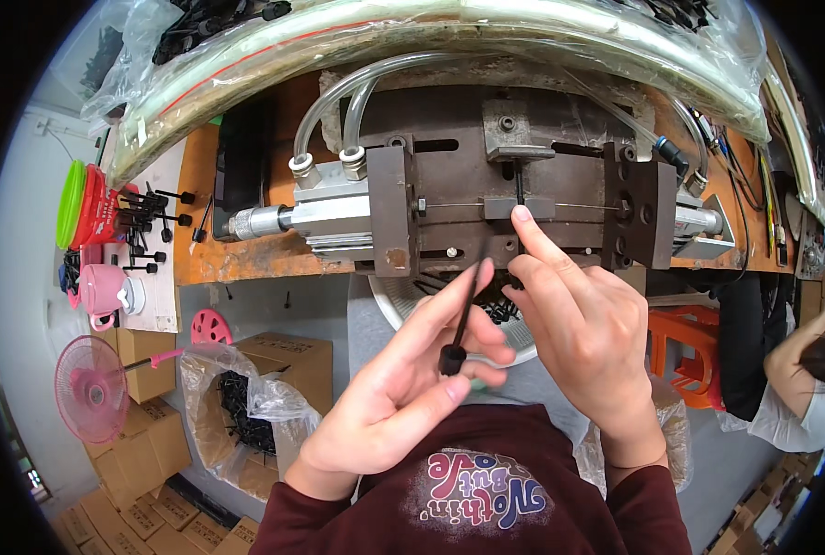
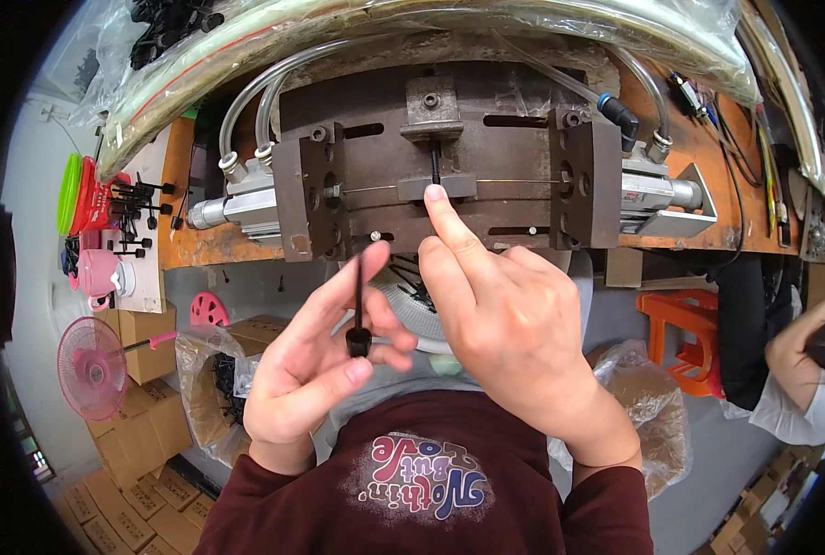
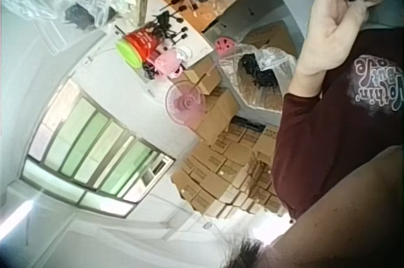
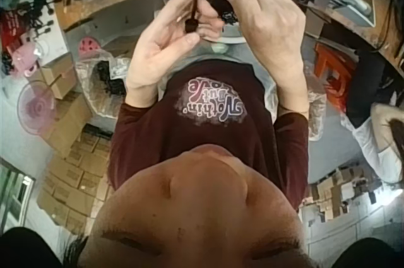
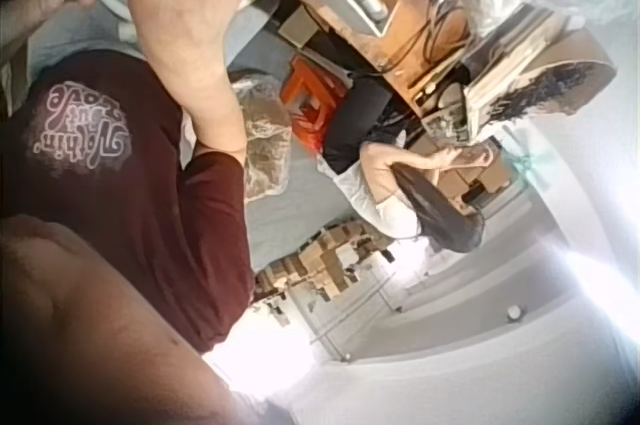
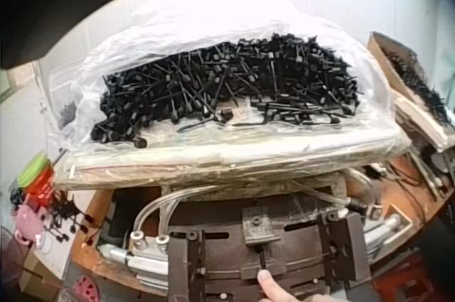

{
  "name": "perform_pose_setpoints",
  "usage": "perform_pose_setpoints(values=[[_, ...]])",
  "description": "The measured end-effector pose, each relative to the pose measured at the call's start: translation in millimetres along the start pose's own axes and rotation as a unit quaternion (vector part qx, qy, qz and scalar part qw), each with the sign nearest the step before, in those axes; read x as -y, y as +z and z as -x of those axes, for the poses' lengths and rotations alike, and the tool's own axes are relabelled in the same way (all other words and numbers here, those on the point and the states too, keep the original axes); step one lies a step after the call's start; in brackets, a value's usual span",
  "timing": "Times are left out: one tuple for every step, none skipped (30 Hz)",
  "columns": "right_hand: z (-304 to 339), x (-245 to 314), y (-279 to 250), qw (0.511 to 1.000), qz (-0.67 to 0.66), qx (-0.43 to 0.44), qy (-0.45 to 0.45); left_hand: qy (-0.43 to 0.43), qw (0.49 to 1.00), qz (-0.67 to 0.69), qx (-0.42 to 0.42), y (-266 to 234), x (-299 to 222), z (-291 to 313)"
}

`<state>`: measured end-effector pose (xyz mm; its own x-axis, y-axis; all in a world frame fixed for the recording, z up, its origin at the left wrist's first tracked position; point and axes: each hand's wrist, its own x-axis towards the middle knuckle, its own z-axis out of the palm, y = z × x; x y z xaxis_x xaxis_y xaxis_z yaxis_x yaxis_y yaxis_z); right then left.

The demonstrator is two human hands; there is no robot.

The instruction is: Manually assemble small plastic components using a pneumatic jig or fixture on a workbench.

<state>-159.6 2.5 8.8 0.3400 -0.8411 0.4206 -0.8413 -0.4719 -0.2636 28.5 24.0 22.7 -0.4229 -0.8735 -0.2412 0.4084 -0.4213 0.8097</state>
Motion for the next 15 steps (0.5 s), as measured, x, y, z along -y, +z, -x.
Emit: perform_pose_setpoints(values=[[0, 0, 0, 1.000, 0.004, 0.001, 0.002, 0.023, 0.999, -0.019, -0.013, 2, 1, -1], [0, 1, 0, 1.000, 0.009, 0.002, 0.004, 0.045, 0.998, -0.038, -0.027, 3, 1, -3], [0, 1, 0, 1.000, 0.011, 0.002, 0.005, 0.067, 0.995, -0.067, -0.040, 5, 0, -2], [0, 2, 0, 1.000, 0.012, 0.000, 0.005, 0.089, 0.990, -0.096, -0.052, 5, -1, -2], [0, 2, 1, 1.000, 0.012, -0.003, 0.006, 0.110, 0.984, -0.125, -0.064, 6, -1, -2], [1, 2, 1, 1.000, 0.013, -0.006, 0.006, 0.129, 0.978, -0.151, -0.062, 3, 0, 0], [1, 2, 2, 1.000, 0.013, -0.011, 0.002, 0.149, 0.971, -0.177, -0.060, -2, 1, 2], [1, 0, 2, 1.000, 0.012, -0.015, -0.001, 0.168, 0.963, -0.203, -0.057, -6, 3, 3], [2, -1, 4, 1.000, 0.011, -0.019, -0.007, 0.192, 0.945, -0.258, -0.057, -9, 3, 4], [2, -2, 5, 1.000, -0.001, -0.025, -0.005, 0.216, 0.924, -0.312, -0.058, -12, 3, 4], [3, -3, 6, 0.999, -0.012, -0.030, -0.003, 0.238, 0.898, -0.364, -0.057, -13, 3, 3], [4, -4, 6, 0.999, -0.024, -0.034, 0.000, 0.270, 0.869, -0.410, -0.060, -14, 4, 2], [5, -7, 4, 0.999, -0.042, -0.031, -0.015, 0.299, 0.837, -0.453, -0.062, -13, 5, -1], [7, -10, 0, 0.997, -0.059, -0.027, -0.030, 0.328, 0.802, -0.495, -0.064, -13, 7, -4], [8, -12, -3, 0.996, -0.079, -0.024, -0.046, 0.348, 0.789, -0.502, -0.061, -14, 11, -7]])
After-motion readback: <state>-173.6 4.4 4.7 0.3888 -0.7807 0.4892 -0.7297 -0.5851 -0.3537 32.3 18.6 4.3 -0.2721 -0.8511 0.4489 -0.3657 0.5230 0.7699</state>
